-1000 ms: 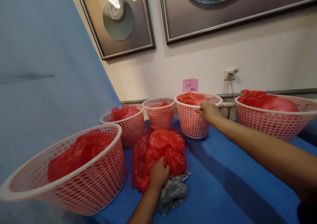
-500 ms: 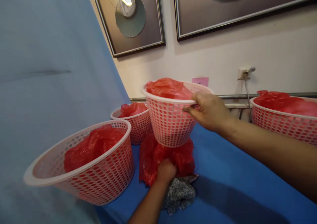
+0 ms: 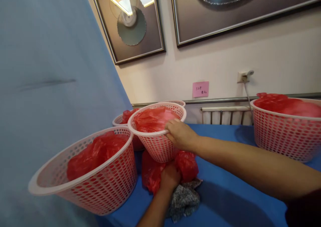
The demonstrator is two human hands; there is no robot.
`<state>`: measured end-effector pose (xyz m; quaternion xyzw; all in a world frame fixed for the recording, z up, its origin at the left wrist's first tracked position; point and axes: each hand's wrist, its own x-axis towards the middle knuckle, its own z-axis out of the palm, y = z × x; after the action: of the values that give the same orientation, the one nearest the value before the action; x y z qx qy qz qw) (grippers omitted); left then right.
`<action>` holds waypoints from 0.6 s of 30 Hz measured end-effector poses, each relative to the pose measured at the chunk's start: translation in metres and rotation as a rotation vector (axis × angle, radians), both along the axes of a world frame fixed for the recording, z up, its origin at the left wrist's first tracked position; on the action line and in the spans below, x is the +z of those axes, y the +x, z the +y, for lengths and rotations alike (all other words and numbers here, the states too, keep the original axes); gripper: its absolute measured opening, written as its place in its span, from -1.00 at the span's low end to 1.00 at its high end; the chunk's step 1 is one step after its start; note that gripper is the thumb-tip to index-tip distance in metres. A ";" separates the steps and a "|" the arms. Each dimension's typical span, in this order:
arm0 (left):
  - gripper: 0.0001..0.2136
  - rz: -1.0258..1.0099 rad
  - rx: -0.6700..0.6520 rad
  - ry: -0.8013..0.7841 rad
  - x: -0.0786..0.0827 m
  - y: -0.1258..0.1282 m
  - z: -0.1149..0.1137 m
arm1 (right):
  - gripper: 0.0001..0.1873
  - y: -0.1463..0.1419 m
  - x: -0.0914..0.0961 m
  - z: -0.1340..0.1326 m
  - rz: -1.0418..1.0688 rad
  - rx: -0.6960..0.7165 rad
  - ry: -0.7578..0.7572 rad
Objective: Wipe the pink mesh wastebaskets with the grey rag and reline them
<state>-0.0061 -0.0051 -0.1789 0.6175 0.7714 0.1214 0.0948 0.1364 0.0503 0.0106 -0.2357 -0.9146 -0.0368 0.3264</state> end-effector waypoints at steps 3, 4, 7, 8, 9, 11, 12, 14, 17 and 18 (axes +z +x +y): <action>-0.69 0.003 -0.021 0.021 0.003 0.001 0.003 | -0.91 -0.004 -0.002 0.003 0.091 0.061 0.012; -0.69 0.004 -0.025 0.025 0.004 0.001 0.004 | -0.91 -0.006 -0.004 0.004 0.114 0.063 0.002; -0.68 0.014 -0.010 0.037 0.005 0.001 0.005 | -0.89 -0.009 -0.013 0.005 0.175 0.054 -0.029; -0.68 0.018 0.001 0.040 0.005 0.001 0.005 | -0.85 -0.007 -0.015 0.003 0.203 0.062 -0.021; -0.67 0.021 0.012 0.043 0.005 0.001 0.004 | -0.80 -0.004 -0.017 0.000 0.237 0.075 0.001; -0.64 0.023 0.030 0.053 0.004 0.001 0.004 | -0.67 0.007 -0.020 -0.008 0.303 0.107 0.070; -0.63 0.021 0.039 0.060 0.003 0.001 0.003 | -0.62 0.015 -0.021 -0.014 0.328 0.119 0.101; -0.62 0.013 0.045 0.084 0.002 0.002 0.003 | -0.56 0.032 -0.026 -0.025 0.361 0.127 0.128; -0.59 -0.001 0.022 0.146 0.001 0.000 0.000 | -0.57 0.067 -0.046 -0.035 0.368 0.082 0.087; -0.57 0.005 0.009 0.189 0.001 0.000 -0.002 | -0.58 0.082 -0.054 -0.035 0.353 0.044 0.072</action>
<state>-0.0064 -0.0072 -0.1782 0.6205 0.7595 0.1923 0.0339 0.2181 0.0154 -0.0438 -0.2066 -0.8461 -0.0202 0.4909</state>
